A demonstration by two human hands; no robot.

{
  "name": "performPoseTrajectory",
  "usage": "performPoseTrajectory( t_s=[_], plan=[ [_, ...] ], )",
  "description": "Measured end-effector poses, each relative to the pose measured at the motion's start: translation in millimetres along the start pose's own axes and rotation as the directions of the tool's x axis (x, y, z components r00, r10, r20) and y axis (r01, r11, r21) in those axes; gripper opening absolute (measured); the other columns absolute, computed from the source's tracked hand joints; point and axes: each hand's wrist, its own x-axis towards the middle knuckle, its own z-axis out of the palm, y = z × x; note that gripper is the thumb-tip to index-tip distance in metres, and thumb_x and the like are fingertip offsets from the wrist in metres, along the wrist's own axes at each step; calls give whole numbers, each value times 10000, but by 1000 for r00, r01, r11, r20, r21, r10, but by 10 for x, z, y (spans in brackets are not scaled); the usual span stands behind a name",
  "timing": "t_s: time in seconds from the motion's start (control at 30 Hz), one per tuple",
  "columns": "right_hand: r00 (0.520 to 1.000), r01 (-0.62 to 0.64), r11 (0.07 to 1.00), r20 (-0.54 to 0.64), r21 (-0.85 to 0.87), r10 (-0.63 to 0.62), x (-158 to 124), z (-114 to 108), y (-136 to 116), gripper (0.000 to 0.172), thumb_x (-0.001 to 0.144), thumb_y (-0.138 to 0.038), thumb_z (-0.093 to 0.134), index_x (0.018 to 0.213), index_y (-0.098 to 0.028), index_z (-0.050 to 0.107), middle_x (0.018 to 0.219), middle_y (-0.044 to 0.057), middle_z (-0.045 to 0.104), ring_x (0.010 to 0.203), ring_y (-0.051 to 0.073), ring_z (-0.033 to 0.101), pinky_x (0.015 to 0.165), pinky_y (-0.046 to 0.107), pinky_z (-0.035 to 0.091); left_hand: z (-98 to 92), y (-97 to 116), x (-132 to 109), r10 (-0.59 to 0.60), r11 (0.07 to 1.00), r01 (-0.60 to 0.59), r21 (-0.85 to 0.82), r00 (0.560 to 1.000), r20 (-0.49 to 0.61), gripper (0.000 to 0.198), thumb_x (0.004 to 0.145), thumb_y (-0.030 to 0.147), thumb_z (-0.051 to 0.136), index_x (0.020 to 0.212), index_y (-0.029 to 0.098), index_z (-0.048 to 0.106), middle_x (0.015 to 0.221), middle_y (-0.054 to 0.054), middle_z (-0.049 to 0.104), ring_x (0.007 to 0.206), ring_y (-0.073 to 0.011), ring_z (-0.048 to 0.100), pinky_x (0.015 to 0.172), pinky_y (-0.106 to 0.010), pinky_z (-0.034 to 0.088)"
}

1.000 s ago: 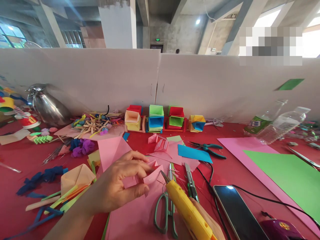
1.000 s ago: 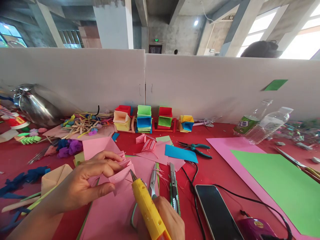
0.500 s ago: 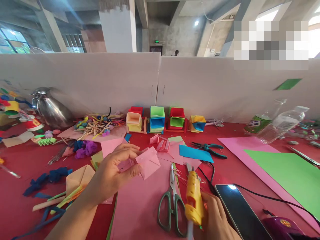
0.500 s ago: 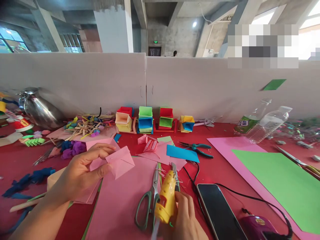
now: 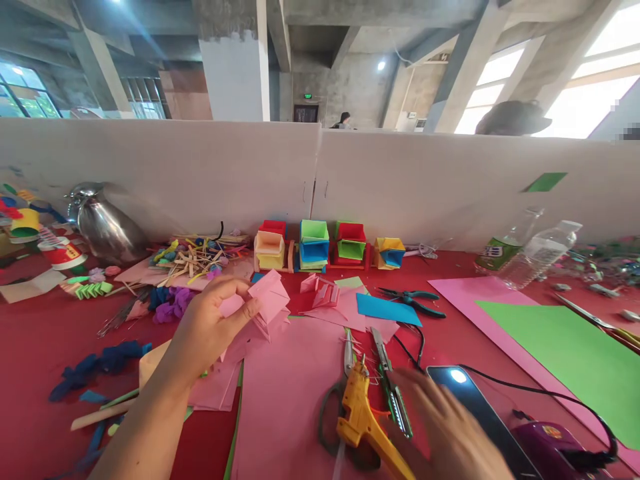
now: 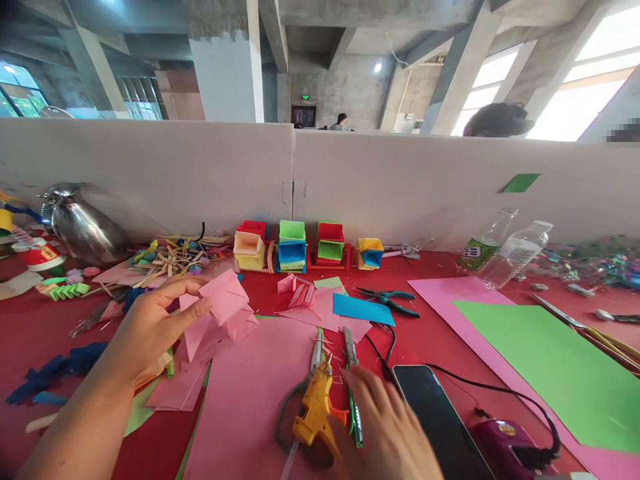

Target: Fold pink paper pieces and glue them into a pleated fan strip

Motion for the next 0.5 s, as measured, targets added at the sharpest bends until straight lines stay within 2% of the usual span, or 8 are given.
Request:
performPoseTrajectory(
  t_s=[0.1, 0.17, 0.23, 0.33, 0.43, 0.5],
  plan=[
    [993, 0, 1000, 115, -3, 0, 672, -360, -46, 293, 862, -363, 461, 1088, -240, 600, 1109, 79, 641, 985, 259, 604, 757, 384, 502, -9, -15, 26, 35, 997, -37, 70, 999, 38, 218, 785, 424, 571, 783, 209, 609, 997, -27, 622, 961, -209, 567, 872, -320, 418],
    [969, 19, 1000, 247, 2, -19, 1167, -372, -138, 283, 894, -305, 436, 1127, -235, 579, 1142, 74, 620, 1064, 240, 559, 841, 370, 466, -12, -19, 35, 57, 995, -61, 85, 997, 46, 204, 787, 409, 569, 769, 208, 598, 996, -31, 612, 992, -210, 551, 888, -319, 401],
    [932, 36, 999, 361, -14, -28, 1598, -202, -249, 286, 903, -265, 446, 1163, -213, 553, 1157, 80, 602, 1099, 226, 534, 892, 367, 442, -10, -19, 36, 68, 993, -73, 87, 996, 58, 196, 792, 398, 563, 759, 208, 591, 1004, -32, 609, 999, -211, 548, 895, -323, 393],
    [899, 31, 999, 438, -29, -16, 2029, 205, -412, 264, 893, -288, 504, 1118, -159, 556, 1119, 76, 591, 977, 198, 585, 814, 395, 492, -6, -12, 33, 71, 994, -76, 72, 995, 72, 198, 802, 393, 552, 752, 205, 586, 997, -32, 618, 990, -209, 558, 891, -323, 397],
    [882, 1, 999, 472, -46, 21, 2241, 523, -542, 288, 885, -298, 525, 1139, -164, 538, 1144, 79, 567, 954, 191, 587, 797, 390, 504, -10, 5, 29, 76, 996, -81, 41, 993, 94, 185, 820, 374, 532, 762, 205, 582, 1001, -37, 619, 1000, -205, 559, 898, -326, 403],
    [884, -14, 999, 466, -41, 32, 2308, 595, -592, 304, 880, -296, 532, 1148, -152, 533, 1145, 85, 565, 959, 197, 587, 797, 393, 504, -19, 20, 26, 82, 996, -85, 21, 989, 119, 175, 829, 360, 525, 767, 204, 575, 1009, -47, 612, 1016, -207, 553, 914, -344, 401]
  ],
)
